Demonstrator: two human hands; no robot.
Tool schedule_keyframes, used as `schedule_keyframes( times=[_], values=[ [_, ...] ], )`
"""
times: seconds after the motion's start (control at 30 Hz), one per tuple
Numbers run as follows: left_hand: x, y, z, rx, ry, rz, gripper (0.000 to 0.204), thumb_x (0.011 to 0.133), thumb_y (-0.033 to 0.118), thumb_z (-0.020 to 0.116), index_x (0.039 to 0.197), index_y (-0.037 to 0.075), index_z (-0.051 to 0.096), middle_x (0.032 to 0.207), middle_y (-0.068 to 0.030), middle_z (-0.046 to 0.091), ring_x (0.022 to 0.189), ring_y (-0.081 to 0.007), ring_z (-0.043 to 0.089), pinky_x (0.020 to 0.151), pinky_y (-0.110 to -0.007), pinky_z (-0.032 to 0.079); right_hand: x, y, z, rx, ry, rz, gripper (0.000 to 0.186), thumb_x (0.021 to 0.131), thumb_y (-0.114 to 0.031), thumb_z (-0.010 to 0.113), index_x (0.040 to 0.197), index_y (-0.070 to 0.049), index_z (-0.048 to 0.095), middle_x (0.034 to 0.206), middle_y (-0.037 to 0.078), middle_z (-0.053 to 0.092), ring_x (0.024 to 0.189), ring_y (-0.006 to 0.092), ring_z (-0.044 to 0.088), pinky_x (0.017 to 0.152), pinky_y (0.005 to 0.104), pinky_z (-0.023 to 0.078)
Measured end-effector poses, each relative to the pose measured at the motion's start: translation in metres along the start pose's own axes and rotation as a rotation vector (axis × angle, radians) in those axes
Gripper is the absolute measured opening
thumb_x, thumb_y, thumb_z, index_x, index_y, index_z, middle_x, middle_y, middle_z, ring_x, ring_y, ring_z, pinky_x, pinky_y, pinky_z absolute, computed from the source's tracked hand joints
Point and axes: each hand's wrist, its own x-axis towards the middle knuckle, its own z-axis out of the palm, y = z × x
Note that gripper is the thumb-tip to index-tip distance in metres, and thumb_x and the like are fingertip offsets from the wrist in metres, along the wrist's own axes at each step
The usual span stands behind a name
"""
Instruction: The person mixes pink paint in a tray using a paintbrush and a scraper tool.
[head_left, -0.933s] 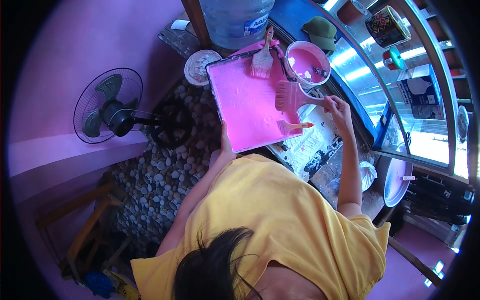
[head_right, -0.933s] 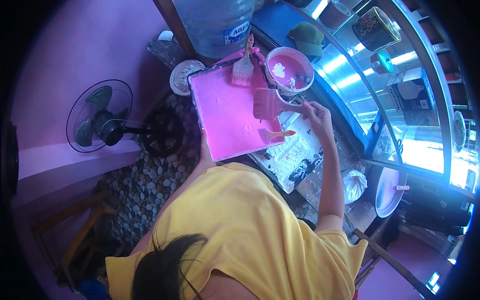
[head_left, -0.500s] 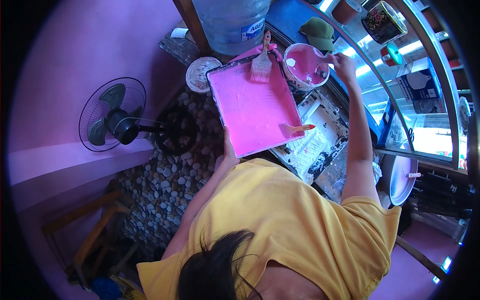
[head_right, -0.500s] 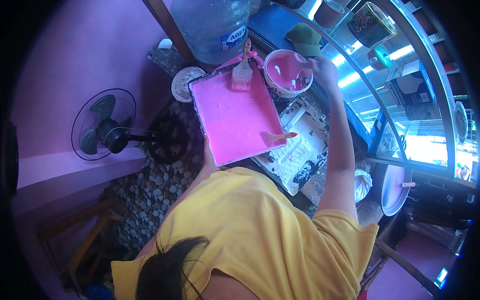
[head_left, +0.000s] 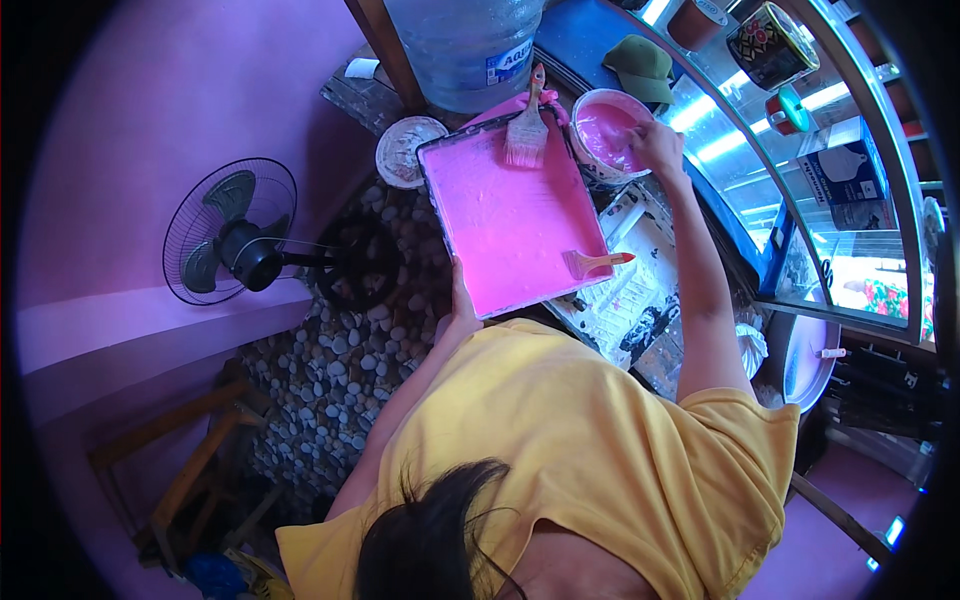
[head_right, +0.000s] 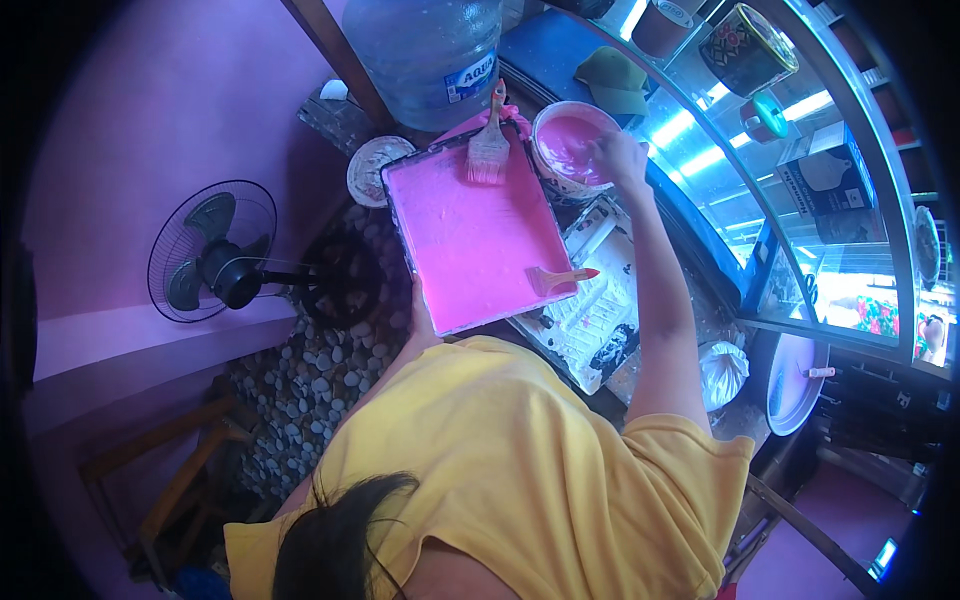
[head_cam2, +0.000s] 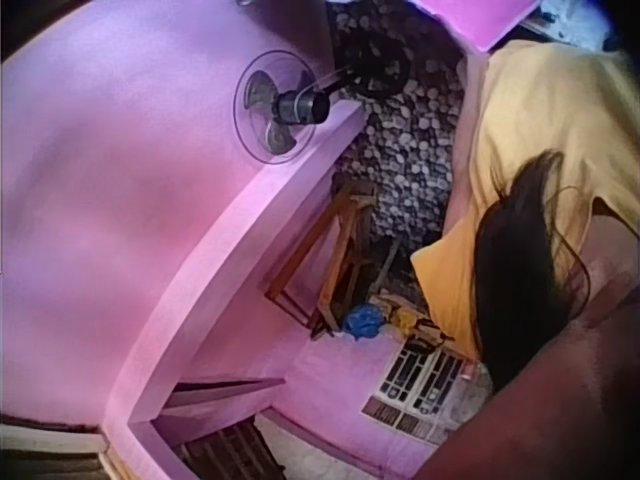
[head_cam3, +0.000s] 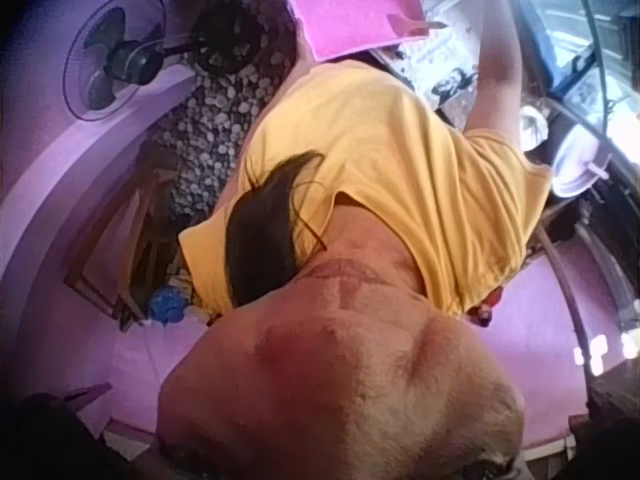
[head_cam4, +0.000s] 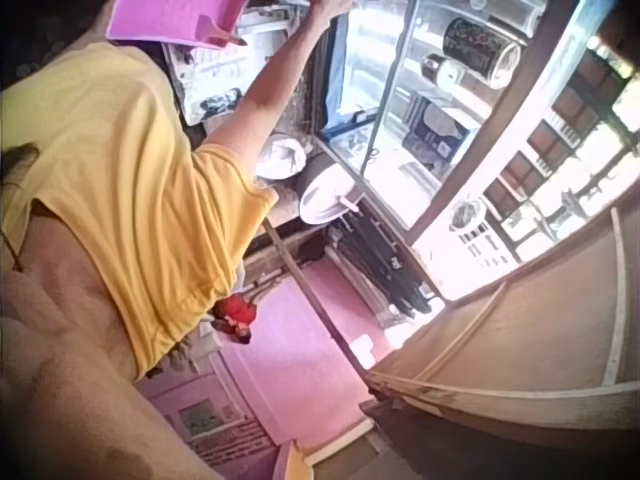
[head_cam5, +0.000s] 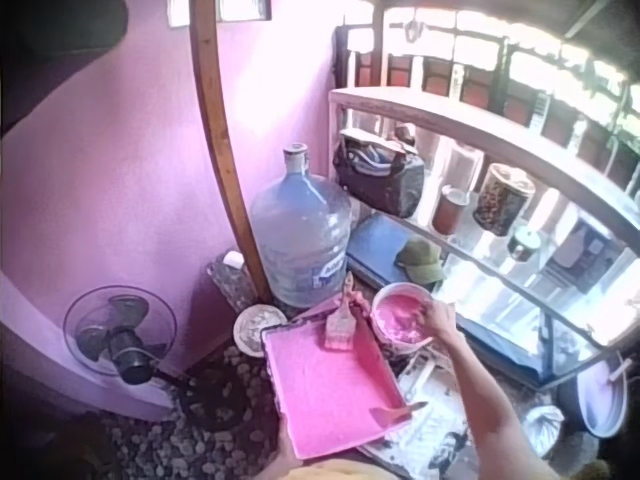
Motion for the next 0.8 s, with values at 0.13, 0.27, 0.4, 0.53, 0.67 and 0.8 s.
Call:
schedule_keyframes(
  times=[0.13, 0.27, 0.4, 0.53, 0.67, 0.8],
  values=[
    [0.005, -0.003, 0.001, -0.009, -0.026, 0.005, 0.062, 0.098, 0.055, 0.036, 0.138, 0.007, 0.039, 0.129, -0.0072, 0.050, 0.120, -0.0202, 0.049, 0.100, -0.035, 0.041, -0.011, 0.032, -0.031, 0.267, 0.129, 0.033, 0.032, 0.085, -0.041, 0.063, 0.099, -0.014, 0.072, 0.089, 0.012, 0.071, 0.086, 0.0320, 0.067, 0.076, 0.0378, 0.051],
    [0.007, -0.004, -0.001, -0.015, -0.043, 0.020, 0.062, 0.098, 0.055, 0.036, 0.138, 0.007, 0.039, 0.129, -0.0073, 0.050, 0.120, -0.0202, 0.049, 0.100, -0.035, 0.041, -0.038, 0.033, -0.066, 0.485, 0.143, 0.043, 0.032, 0.087, -0.035, 0.064, 0.102, -0.008, 0.072, 0.089, 0.011, 0.072, 0.079, 0.0245, 0.069, 0.074, 0.0326, 0.051],
    [0.004, -0.003, -0.003, -0.015, -0.033, 0.028, 0.063, 0.098, 0.055, 0.036, 0.138, 0.007, 0.039, 0.131, -0.0080, 0.049, 0.121, -0.0207, 0.049, 0.100, -0.036, 0.041, -0.072, 0.023, -0.086, 0.543, 0.173, 0.034, 0.027, 0.091, -0.026, 0.063, 0.105, -0.004, 0.070, 0.083, 0.002, 0.070, 0.069, 0.0092, 0.060, 0.067, 0.0238, 0.049],
    [0.006, -0.003, -0.008, -0.051, -0.066, -0.014, 0.063, 0.098, 0.055, 0.036, 0.139, 0.007, 0.038, 0.133, -0.0093, 0.048, 0.122, -0.0216, 0.048, 0.102, -0.036, 0.040, -0.110, -0.002, -0.104, 0.578, 0.171, -0.055, 0.022, 0.093, -0.020, 0.061, 0.106, -0.004, 0.070, 0.085, 0.001, 0.070, 0.071, 0.0065, 0.058, 0.067, 0.0220, 0.047],
    [-0.002, 0.002, 0.004, -0.026, -0.037, 0.007, 0.063, 0.098, 0.054, 0.036, 0.140, 0.007, 0.037, 0.133, -0.0095, 0.048, 0.123, -0.0215, 0.048, 0.103, -0.037, 0.040, -0.145, -0.026, -0.098, 0.657, 0.109, -0.058, 0.020, 0.090, -0.017, 0.064, 0.105, -0.006, 0.070, 0.087, 0.004, 0.070, 0.074, 0.0090, 0.060, 0.069, 0.0241, 0.047],
    [0.002, -0.001, 0.000, -0.019, -0.016, 0.002, 0.063, 0.098, 0.055, 0.036, 0.139, 0.007, 0.037, 0.130, -0.0079, 0.049, 0.121, -0.0203, 0.048, 0.101, -0.036, 0.040, -0.167, -0.046, -0.090, 0.638, 0.108, -0.096, 0.019, 0.084, -0.017, 0.071, 0.102, -0.011, 0.072, 0.082, 0.007, 0.071, 0.074, 0.0166, 0.063, 0.070, 0.0300, 0.047]
  ],
)
